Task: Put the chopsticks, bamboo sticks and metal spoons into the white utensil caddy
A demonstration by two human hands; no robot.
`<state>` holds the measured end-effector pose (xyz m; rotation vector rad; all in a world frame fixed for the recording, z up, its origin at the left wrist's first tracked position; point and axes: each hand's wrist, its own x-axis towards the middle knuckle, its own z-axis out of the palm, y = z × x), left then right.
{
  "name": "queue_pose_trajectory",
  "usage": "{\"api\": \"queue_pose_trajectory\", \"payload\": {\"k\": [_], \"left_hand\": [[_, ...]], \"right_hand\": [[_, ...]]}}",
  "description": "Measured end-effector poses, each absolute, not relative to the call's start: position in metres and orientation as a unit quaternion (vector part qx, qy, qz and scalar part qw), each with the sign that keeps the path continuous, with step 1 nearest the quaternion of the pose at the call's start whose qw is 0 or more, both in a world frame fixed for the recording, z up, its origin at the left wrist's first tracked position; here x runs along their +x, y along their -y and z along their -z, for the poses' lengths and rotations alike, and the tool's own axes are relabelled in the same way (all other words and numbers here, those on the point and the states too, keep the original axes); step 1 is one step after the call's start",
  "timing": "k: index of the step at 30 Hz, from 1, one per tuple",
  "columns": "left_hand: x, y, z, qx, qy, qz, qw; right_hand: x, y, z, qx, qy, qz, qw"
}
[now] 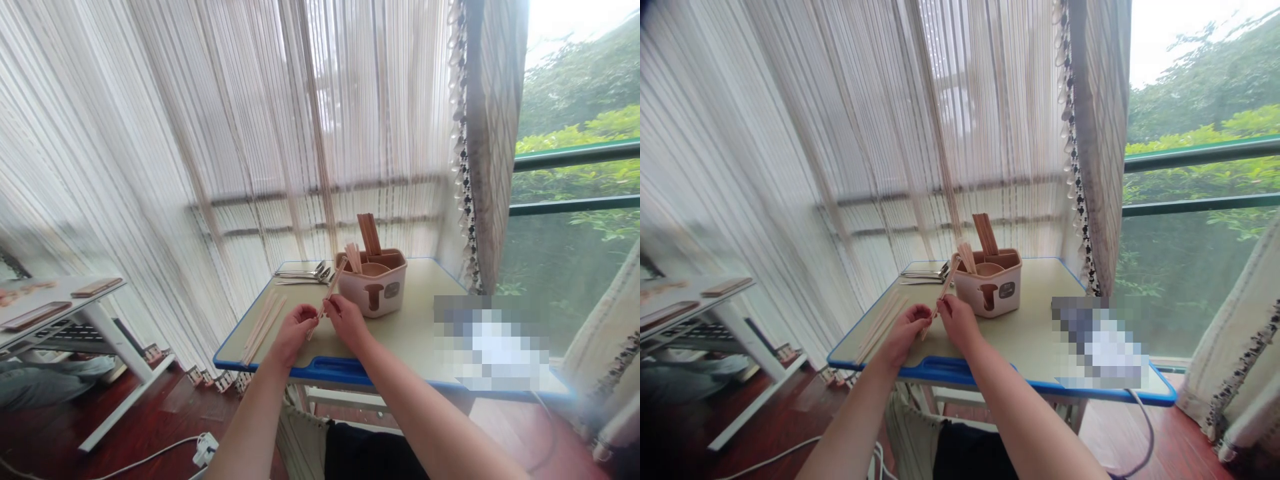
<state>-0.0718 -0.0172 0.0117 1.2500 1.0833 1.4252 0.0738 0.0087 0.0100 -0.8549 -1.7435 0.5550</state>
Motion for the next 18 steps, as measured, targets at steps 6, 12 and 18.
{"api": "queue_pose_trajectory", "payload": {"k": [6,12,18], "left_hand": [[-0.071,0.022,-0.016,0.53,-0.434,-0.553,0.475],[-0.07,0.024,-0.012,0.553,-0.41,-0.555,0.466],[-0.067,0.026,-0.009,0.599,-0.433,-0.497,0.455]], "right_hand": [[0.074,-0.004,-0.015,-0.366,0.735,-0.196,0.536],[0.077,0.0,-0.019,-0.376,0.737,-0.18,0.532],[0.079,0.002,-0.021,-0.381,0.716,-0.177,0.558]]}}
